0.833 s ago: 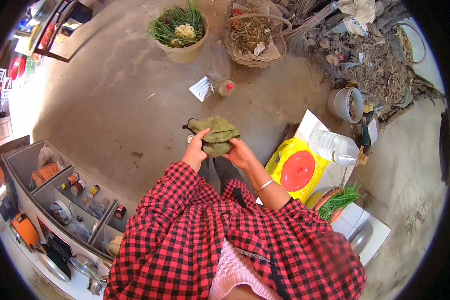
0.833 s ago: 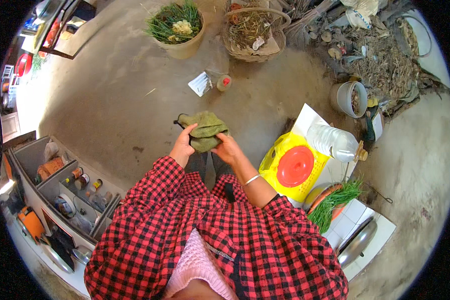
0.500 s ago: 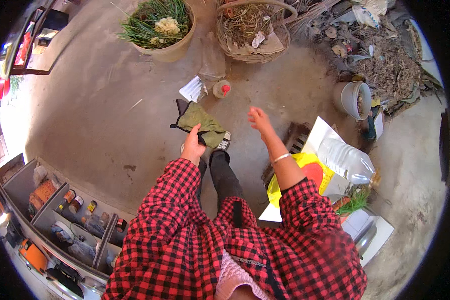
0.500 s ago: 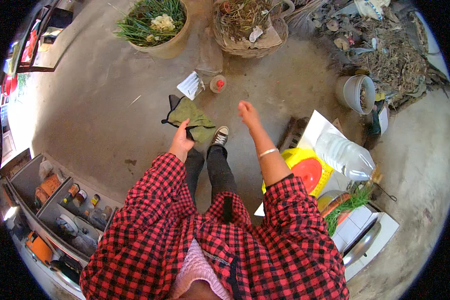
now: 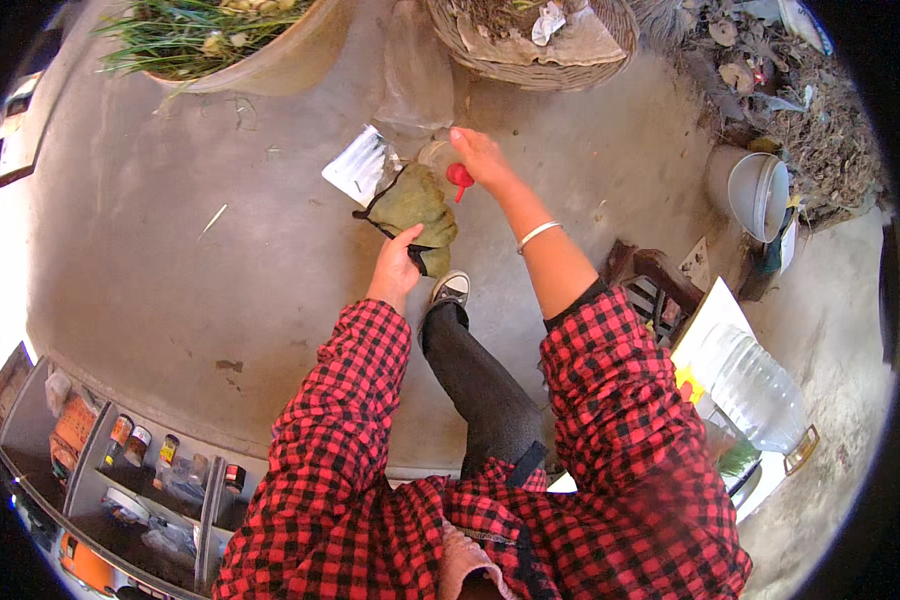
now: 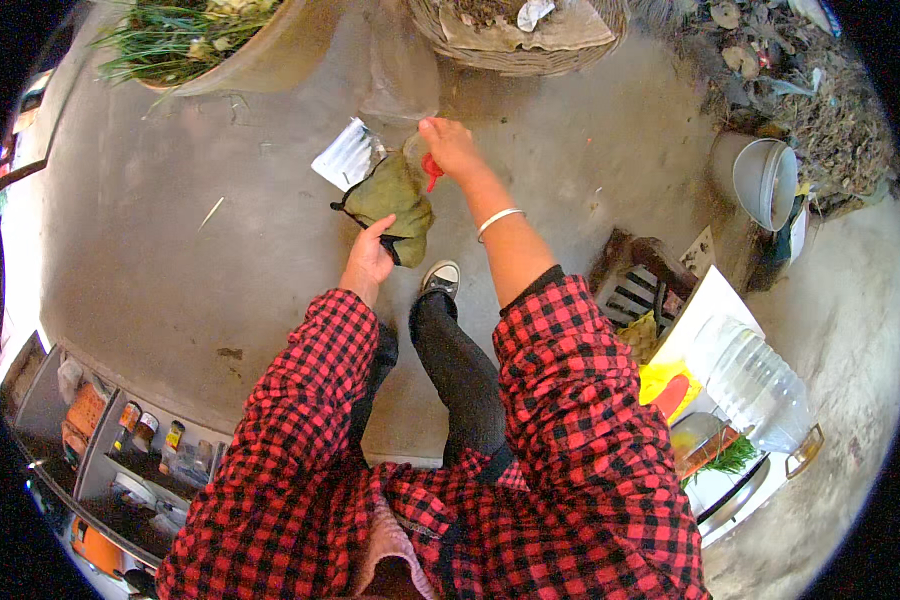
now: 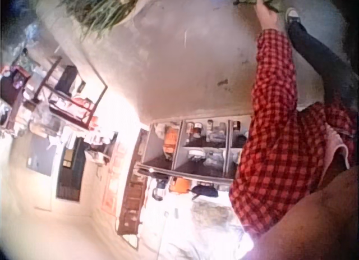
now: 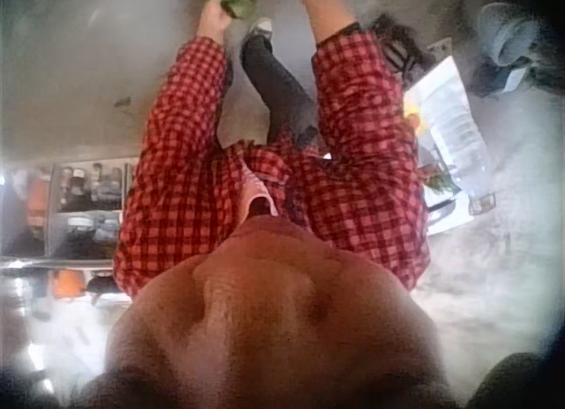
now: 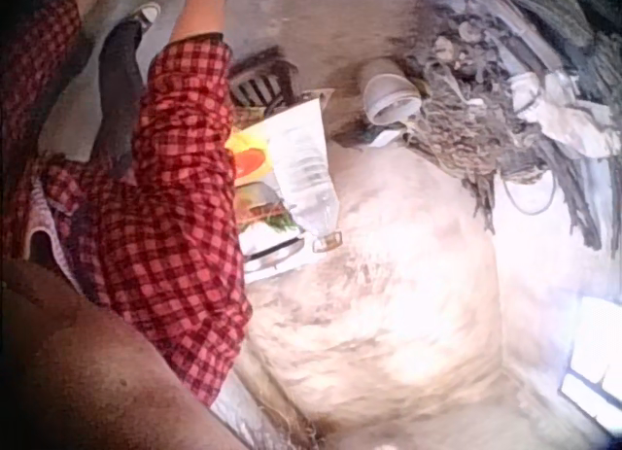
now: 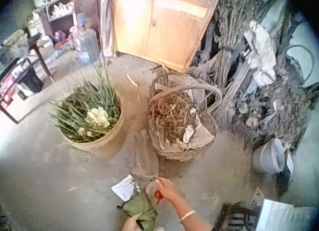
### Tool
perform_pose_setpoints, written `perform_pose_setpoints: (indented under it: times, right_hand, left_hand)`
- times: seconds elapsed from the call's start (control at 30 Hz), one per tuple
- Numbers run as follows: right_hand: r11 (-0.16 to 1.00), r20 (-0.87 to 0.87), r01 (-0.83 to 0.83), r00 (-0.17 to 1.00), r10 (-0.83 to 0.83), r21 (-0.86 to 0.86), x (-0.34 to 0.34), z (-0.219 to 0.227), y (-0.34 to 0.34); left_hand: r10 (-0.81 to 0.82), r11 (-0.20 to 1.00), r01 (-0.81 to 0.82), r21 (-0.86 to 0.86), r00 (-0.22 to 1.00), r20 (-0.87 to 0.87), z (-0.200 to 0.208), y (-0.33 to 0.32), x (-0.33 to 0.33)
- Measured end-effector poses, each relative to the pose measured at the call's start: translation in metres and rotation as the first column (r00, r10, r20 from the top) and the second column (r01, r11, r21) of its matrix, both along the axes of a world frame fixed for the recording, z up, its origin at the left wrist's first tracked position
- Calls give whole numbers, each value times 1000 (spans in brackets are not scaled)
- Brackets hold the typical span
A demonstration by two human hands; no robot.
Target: The person wipes a metal kettle with a dark cloth, then switches to a green cloth to continue wiping the kettle's body and lid. The person places the kettle on the countertop and folds the green cloth.
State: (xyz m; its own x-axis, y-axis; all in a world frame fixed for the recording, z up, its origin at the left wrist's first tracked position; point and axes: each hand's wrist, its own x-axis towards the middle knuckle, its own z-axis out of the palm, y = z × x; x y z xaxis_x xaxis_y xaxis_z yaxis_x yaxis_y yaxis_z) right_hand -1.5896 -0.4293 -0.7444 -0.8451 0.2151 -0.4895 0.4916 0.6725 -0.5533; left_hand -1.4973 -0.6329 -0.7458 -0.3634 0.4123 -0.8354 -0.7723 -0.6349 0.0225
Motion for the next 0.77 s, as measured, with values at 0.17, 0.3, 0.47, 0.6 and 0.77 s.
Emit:
perform_pose_setpoints:
  times: [0.17,0.3,0.47,0.6,0.77]
  right_hand:
    - [997,-74,-27,997,22,-68,6,-18,-22]
    - [997,-166,-74,984,69,-22,10,-14,-26]
    - [1000,-200,-16,980,17,10,9,-16,-38]
    - [1000,-129,-16,992,18,19,7,-22,-40]
    - [992,-87,60,995,-50,107,5,-25,-50]
  left_hand:
    - [-66,997,64,45,997,41,-27,9,-5]
    - [-53,998,50,49,997,60,-34,12,-3]
    - [-11,995,6,100,998,56,-37,9,-8]
    - [-69,988,64,141,997,35,-44,-14,-13]
    - [-92,988,94,120,996,-20,-25,-57,-17]
